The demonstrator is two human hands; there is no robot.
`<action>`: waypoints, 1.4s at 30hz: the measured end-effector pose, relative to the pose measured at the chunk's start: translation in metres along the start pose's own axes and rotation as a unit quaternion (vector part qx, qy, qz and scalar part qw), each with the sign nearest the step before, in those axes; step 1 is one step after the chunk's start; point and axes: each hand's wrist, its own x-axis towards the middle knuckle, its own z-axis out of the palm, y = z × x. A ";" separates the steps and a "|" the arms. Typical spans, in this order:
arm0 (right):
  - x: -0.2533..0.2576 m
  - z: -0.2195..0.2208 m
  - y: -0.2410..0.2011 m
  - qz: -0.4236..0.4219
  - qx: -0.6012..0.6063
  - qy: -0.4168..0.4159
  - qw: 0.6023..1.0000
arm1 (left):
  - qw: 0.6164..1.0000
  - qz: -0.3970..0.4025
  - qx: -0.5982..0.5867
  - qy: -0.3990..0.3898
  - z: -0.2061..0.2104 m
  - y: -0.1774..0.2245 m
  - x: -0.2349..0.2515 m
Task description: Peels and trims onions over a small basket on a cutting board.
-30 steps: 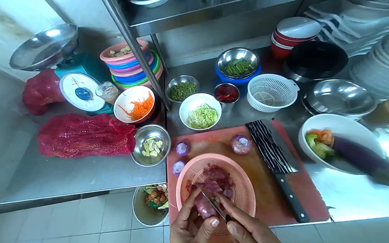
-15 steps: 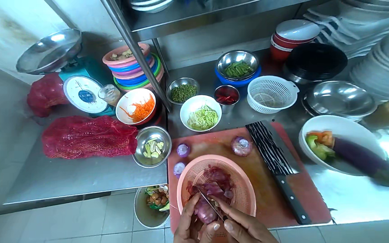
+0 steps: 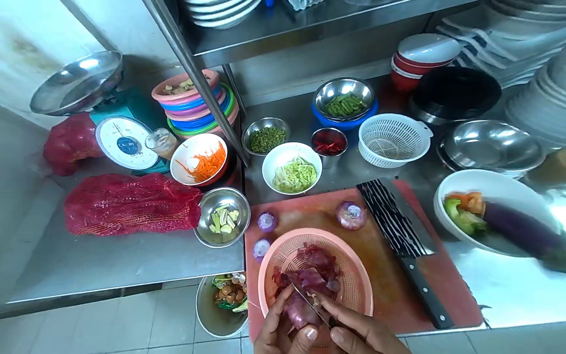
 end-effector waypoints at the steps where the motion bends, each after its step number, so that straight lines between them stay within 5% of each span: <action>1: 0.000 0.001 0.001 -0.003 -0.003 0.008 1.000 | 1.000 0.002 0.002 -0.001 0.002 0.000 -0.001; 6: 0.003 0.018 0.007 -0.029 0.057 0.112 0.992 | 0.999 0.029 0.035 0.012 0.005 -0.006 -0.003; 12: 0.003 0.001 0.003 -0.037 -0.031 -0.004 0.999 | 0.996 -0.069 -0.050 -0.025 -0.012 0.004 0.005; 19: 0.003 0.010 0.007 -0.070 -0.027 0.086 0.993 | 0.964 -0.203 -0.165 -0.048 -0.023 0.017 0.014; 25: 0.002 -0.003 0.006 -0.062 -0.077 -0.004 0.995 | 0.932 -0.275 -0.203 -0.123 -0.038 0.024 0.025; 29: 0.000 0.009 0.010 -0.106 -0.093 0.075 0.987 | 0.919 -0.302 -0.224 -0.118 -0.035 0.028 0.028; 36: 0.006 0.006 0.008 -0.030 0.030 0.100 0.994 | 0.898 -0.303 -0.292 -0.129 -0.041 0.016 0.027; 42: 0.014 0.002 -0.002 0.089 0.169 0.094 0.977 | 0.925 -0.182 -0.281 -0.177 -0.050 -0.001 0.016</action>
